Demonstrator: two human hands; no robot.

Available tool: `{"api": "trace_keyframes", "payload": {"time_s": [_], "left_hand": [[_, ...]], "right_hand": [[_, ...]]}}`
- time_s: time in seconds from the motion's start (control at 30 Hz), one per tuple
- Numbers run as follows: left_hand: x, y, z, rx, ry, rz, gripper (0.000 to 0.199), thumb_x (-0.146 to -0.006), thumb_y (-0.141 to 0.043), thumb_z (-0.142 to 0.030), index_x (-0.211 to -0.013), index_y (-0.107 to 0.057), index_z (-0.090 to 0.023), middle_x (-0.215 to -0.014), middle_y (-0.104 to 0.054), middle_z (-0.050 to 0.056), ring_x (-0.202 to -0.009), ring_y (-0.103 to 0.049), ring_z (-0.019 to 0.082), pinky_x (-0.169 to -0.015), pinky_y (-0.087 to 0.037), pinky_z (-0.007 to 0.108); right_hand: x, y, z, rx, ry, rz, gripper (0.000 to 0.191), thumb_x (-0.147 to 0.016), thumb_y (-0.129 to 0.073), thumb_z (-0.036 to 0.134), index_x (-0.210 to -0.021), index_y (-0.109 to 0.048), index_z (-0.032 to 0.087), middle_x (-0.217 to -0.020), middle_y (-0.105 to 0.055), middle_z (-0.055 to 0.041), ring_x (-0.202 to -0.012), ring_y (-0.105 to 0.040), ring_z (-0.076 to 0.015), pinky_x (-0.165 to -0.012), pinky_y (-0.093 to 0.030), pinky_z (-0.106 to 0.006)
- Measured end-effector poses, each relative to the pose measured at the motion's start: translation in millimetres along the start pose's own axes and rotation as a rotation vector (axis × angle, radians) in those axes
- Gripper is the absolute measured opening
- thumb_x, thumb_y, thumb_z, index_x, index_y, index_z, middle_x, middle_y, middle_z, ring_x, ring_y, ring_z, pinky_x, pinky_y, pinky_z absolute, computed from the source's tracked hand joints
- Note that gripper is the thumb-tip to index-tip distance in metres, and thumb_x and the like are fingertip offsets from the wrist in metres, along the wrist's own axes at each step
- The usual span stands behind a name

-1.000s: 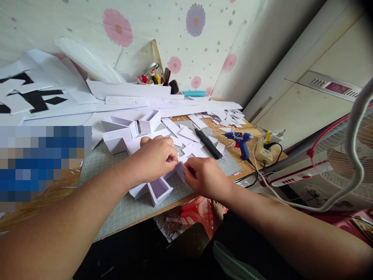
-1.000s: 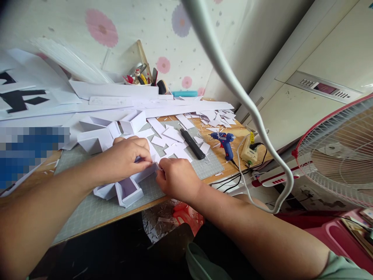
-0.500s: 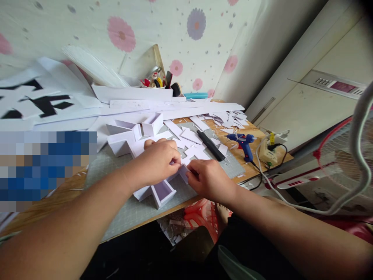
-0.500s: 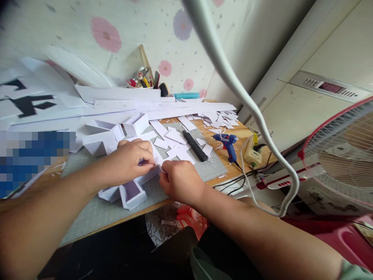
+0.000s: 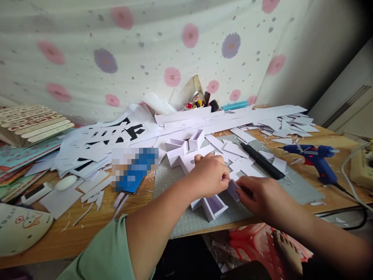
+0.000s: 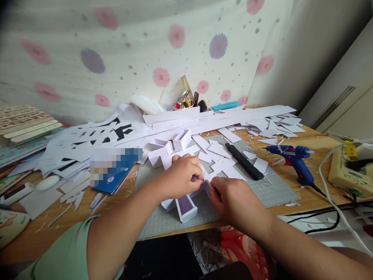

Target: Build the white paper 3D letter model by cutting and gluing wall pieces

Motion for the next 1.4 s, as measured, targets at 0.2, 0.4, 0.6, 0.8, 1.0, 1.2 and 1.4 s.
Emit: {"api": "trace_keyframes", "payload": {"time_s": [0.2,0.4,0.6,0.8,1.0,1.2,1.4], "left_hand": [[-0.7,-0.1,1.4,0.001,0.006,-0.013,0.018,-0.077,-0.057,-0.014,-0.064,-0.068,-0.02,-0.092,-0.066,0.0,-0.101,-0.054,0.023,-0.082,-0.03,0.043],[-1.0,-0.5,1.9,0.007,-0.009,-0.032,0.018,-0.076,-0.057,-0.013,-0.063,-0.067,-0.021,-0.089,-0.066,0.0,-0.098,-0.055,0.022,-0.082,-0.03,0.043],[-4.4,0.3,5.1,0.015,-0.021,-0.069,0.018,-0.077,-0.058,-0.013,-0.065,-0.068,-0.021,-0.084,-0.064,0.0,-0.095,-0.056,0.022,-0.085,-0.031,0.044],[-6.1,1.5,5.9,0.012,-0.023,-0.075,0.018,-0.078,-0.059,-0.014,-0.063,-0.066,-0.021,-0.081,-0.063,-0.001,-0.092,-0.056,0.021,-0.085,-0.032,0.043],[-5.3,4.3,2.8,0.016,-0.035,-0.076,0.02,-0.078,-0.058,-0.014,-0.061,-0.065,-0.021,-0.078,-0.062,0.0,-0.089,-0.055,0.02,-0.081,-0.037,0.037],[-5.2,6.1,0.7,0.009,-0.035,-0.078,0.02,-0.078,-0.056,-0.014,-0.063,-0.066,-0.022,-0.077,-0.062,0.0,-0.089,-0.055,0.02,-0.082,-0.038,0.036],[-5.2,6.8,-0.2,0.009,-0.034,-0.078,0.019,-0.077,-0.056,-0.014,-0.062,-0.066,-0.022,-0.078,-0.063,0.0,-0.089,-0.055,0.02,-0.082,-0.038,0.036]], "right_hand": [[-0.6,0.4,0.2,-0.003,0.002,-0.005,0.024,-0.089,-0.044,0.025,-0.066,-0.048,0.02,-0.059,-0.053,0.0012,-0.052,-0.042,-0.0116,-0.055,-0.027,-0.027],[-0.8,2.0,1.1,-0.011,-0.022,0.012,0.022,-0.088,-0.046,0.023,-0.066,-0.046,0.02,-0.059,-0.053,0.0004,-0.053,-0.042,-0.0116,-0.056,-0.026,-0.027],[-5.4,5.7,4.4,0.013,-0.061,0.032,0.021,-0.086,-0.05,0.021,-0.066,-0.047,0.019,-0.063,-0.058,-0.0019,-0.057,-0.043,-0.0115,-0.058,-0.027,-0.026],[-7.1,7.2,5.8,0.079,-0.067,0.063,0.015,-0.087,-0.052,0.021,-0.074,-0.059,0.016,-0.072,-0.066,-0.0055,-0.062,-0.05,-0.0126,-0.06,-0.028,-0.026],[-8.7,9.5,8.4,0.109,-0.039,0.054,0.017,-0.087,-0.052,0.021,-0.076,-0.063,0.015,-0.073,-0.069,-0.0073,-0.061,-0.054,-0.0135,-0.058,-0.027,-0.028],[-7.4,11.5,9.9,0.104,-0.023,0.048,0.017,-0.087,-0.052,0.021,-0.077,-0.065,0.014,-0.073,-0.07,-0.0079,-0.061,-0.056,-0.0137,-0.057,-0.027,-0.028],[-6.7,11.1,9.7,0.11,-0.029,0.05,0.018,-0.087,-0.051,0.021,-0.078,-0.065,0.015,-0.074,-0.07,-0.0076,-0.061,-0.056,-0.0136,-0.057,-0.026,-0.028]]}}
Point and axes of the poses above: each hand's wrist, its own x-axis away from the middle knuckle, its own y-axis out of the back of the hand, z = x × y, the point moved 9 cm from there along -x, towards the middle knuckle
